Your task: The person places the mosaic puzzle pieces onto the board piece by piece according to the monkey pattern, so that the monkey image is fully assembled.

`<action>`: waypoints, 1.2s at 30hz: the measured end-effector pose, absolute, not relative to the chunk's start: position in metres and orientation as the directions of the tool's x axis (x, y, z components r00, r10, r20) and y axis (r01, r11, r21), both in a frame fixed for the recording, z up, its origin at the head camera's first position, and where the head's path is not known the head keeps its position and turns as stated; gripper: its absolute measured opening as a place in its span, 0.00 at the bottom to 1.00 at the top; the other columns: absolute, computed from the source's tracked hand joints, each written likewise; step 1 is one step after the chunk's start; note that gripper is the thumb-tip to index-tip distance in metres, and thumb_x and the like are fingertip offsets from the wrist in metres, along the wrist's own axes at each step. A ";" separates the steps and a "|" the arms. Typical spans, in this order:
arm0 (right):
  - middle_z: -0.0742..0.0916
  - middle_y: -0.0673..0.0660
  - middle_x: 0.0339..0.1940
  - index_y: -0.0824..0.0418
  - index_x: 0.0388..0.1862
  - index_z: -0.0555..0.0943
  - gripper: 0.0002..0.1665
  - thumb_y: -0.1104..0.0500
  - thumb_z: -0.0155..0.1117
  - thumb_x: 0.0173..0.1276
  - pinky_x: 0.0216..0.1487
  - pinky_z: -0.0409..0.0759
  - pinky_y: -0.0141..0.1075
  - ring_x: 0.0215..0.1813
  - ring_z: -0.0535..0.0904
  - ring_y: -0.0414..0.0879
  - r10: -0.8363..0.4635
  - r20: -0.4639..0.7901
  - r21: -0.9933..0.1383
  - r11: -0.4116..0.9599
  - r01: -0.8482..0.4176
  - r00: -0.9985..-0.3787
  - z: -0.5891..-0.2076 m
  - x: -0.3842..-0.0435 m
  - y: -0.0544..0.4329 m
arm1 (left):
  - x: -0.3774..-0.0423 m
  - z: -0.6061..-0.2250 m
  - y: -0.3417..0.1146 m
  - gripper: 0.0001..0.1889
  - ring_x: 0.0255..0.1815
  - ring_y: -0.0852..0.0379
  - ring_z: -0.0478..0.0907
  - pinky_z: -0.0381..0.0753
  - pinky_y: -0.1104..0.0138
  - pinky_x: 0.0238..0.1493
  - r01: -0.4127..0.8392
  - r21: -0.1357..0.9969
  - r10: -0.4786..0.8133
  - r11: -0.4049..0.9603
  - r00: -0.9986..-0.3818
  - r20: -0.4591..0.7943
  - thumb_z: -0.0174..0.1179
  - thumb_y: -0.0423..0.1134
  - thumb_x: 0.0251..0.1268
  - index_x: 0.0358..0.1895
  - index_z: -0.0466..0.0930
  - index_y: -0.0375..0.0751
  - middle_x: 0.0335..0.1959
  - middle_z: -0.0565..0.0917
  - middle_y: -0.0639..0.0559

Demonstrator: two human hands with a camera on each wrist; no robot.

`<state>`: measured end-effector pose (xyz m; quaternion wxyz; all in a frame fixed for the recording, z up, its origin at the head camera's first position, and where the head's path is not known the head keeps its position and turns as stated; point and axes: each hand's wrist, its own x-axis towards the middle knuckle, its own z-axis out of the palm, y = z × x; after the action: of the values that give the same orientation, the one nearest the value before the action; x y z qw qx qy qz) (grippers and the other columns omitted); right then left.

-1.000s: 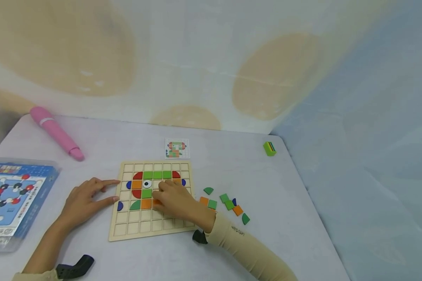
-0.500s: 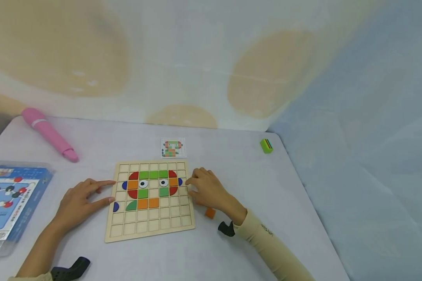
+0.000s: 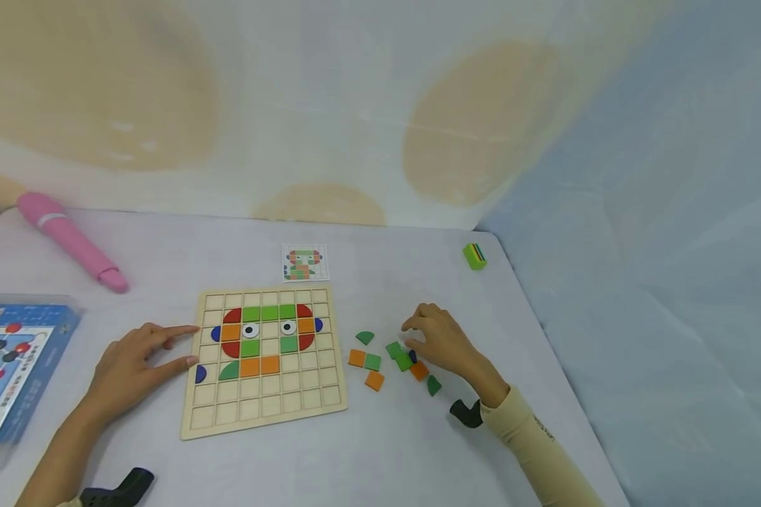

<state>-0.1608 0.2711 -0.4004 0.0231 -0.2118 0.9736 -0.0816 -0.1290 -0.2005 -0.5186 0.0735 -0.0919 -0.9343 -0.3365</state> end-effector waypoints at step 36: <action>0.81 0.50 0.35 0.58 0.43 0.89 0.15 0.57 0.78 0.56 0.42 0.70 0.35 0.40 0.73 0.42 -0.466 0.013 -0.151 0.874 -0.462 -0.885 -0.417 -0.139 0.308 | -0.127 -0.517 -0.199 0.29 0.36 0.53 0.63 0.55 0.55 0.38 0.228 0.621 0.113 0.750 -0.969 0.219 0.69 0.55 0.59 0.61 0.80 0.46 0.36 0.75 0.49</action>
<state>-0.1389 0.3084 -0.4173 0.0116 -0.2398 0.9679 -0.0749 -0.1273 -0.1993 -0.5174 0.0839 -0.0916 -0.9316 -0.3417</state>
